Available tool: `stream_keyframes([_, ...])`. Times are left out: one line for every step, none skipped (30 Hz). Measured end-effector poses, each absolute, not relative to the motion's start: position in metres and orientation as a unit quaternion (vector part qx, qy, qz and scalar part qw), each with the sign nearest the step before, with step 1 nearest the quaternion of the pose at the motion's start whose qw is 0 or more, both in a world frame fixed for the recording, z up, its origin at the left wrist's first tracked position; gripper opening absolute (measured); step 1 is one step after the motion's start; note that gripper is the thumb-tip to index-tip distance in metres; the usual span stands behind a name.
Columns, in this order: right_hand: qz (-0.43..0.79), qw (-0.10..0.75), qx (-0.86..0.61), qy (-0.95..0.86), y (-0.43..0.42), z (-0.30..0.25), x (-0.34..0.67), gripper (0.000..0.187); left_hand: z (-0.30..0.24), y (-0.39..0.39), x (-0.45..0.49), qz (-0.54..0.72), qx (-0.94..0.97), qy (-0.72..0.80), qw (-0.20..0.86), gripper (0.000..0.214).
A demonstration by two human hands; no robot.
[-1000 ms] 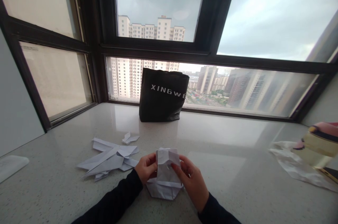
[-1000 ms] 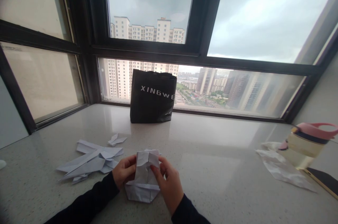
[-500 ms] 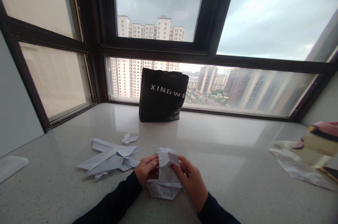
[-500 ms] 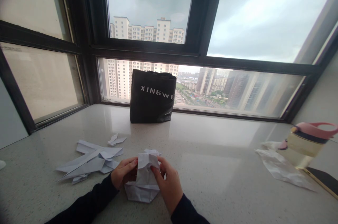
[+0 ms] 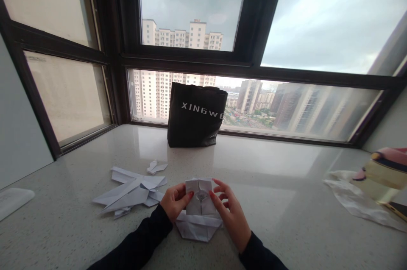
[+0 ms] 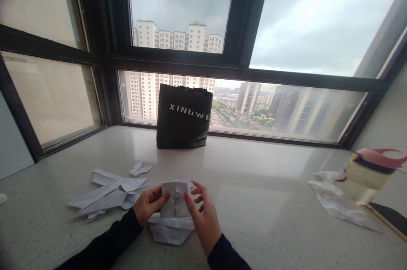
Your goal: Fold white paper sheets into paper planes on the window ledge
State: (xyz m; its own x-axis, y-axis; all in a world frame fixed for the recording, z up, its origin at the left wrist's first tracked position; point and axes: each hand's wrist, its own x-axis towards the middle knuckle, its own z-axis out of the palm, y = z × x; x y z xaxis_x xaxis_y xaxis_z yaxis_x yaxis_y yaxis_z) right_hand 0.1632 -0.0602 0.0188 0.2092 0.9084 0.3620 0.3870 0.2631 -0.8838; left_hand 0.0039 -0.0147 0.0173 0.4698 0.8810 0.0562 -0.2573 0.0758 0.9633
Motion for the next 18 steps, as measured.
stream_keyframes([0.266, 0.526, -0.557, -0.585, -0.060, 0.018, 0.163, 0.037, 0.017, -0.015, 0.004, 0.421, 0.536, 0.291, 0.672, 0.048])
stream_keyframes([0.288, 0.510, -0.556, -0.590, -0.059, 0.016, 0.163, 0.035, 0.016, -0.015, 0.004, 0.418, 0.540, 0.289, 0.671, 0.047])
stream_keyframes([0.302, 0.497, -0.555, -0.595, -0.057, 0.014, 0.163, 0.035, 0.016, -0.015, 0.004, 0.414, 0.543, 0.287, 0.672, 0.047])
stream_keyframes([0.308, 0.488, -0.555, -0.599, -0.056, 0.013, 0.164, 0.036, 0.015, -0.016, 0.005, 0.410, 0.544, 0.285, 0.674, 0.046])
stream_keyframes([0.303, 0.482, -0.559, -0.603, -0.053, 0.012, 0.167, 0.037, 0.013, -0.016, 0.006, 0.405, 0.544, 0.283, 0.679, 0.047])
stream_keyframes([0.285, 0.470, -0.574, -0.607, -0.049, 0.011, 0.171, 0.038, 0.012, -0.016, 0.007, 0.400, 0.541, 0.281, 0.685, 0.048])
stream_keyframes([0.261, 0.456, -0.595, -0.608, -0.044, 0.011, 0.178, 0.039, 0.010, -0.016, 0.008, 0.396, 0.537, 0.280, 0.690, 0.049])
stream_keyframes([0.232, 0.435, -0.625, -0.606, -0.037, 0.012, 0.187, 0.040, 0.008, -0.016, 0.009, 0.391, 0.536, 0.278, 0.695, 0.051])
stream_keyframes([0.191, 0.397, -0.675, -0.592, -0.029, 0.013, 0.198, 0.041, 0.006, -0.016, 0.010, 0.384, 0.538, 0.276, 0.698, 0.053])
stream_keyframes([0.169, 0.382, -0.704, -0.574, -0.020, 0.016, 0.212, 0.039, 0.005, -0.015, 0.010, 0.377, 0.544, 0.273, 0.698, 0.054])
stream_keyframes([0.150, 0.373, -0.725, -0.558, -0.009, 0.019, 0.227, 0.039, 0.003, -0.015, 0.010, 0.370, 0.552, 0.270, 0.696, 0.054])
stream_keyframes([0.130, 0.361, -0.748, -0.541, 0.001, 0.022, 0.243, 0.037, 0.002, -0.014, 0.010, 0.363, 0.563, 0.266, 0.693, 0.053])
stream_keyframes([0.109, 0.347, -0.772, -0.522, 0.012, 0.025, 0.258, 0.035, 0.001, -0.014, 0.010, 0.358, 0.573, 0.262, 0.689, 0.051])
stream_keyframes([0.089, 0.331, -0.794, -0.502, 0.021, 0.027, 0.271, 0.033, 0.000, -0.013, 0.010, 0.355, 0.581, 0.258, 0.685, 0.049])
stream_keyframes([0.075, 0.314, -0.810, -0.489, 0.030, 0.029, 0.283, 0.030, -0.001, -0.013, 0.010, 0.354, 0.587, 0.256, 0.682, 0.047])
stream_keyframes([0.062, 0.299, -0.823, -0.479, 0.038, 0.030, 0.292, 0.027, -0.001, -0.012, 0.010, 0.354, 0.589, 0.255, 0.680, 0.046])
stream_keyframes([0.049, 0.285, -0.832, -0.473, 0.045, 0.030, 0.299, 0.025, -0.002, -0.011, 0.011, 0.352, 0.589, 0.257, 0.680, 0.045])
stream_keyframes([0.036, 0.272, -0.839, -0.470, 0.049, 0.029, 0.303, 0.022, -0.003, -0.011, 0.011, 0.351, 0.587, 0.259, 0.682, 0.046])
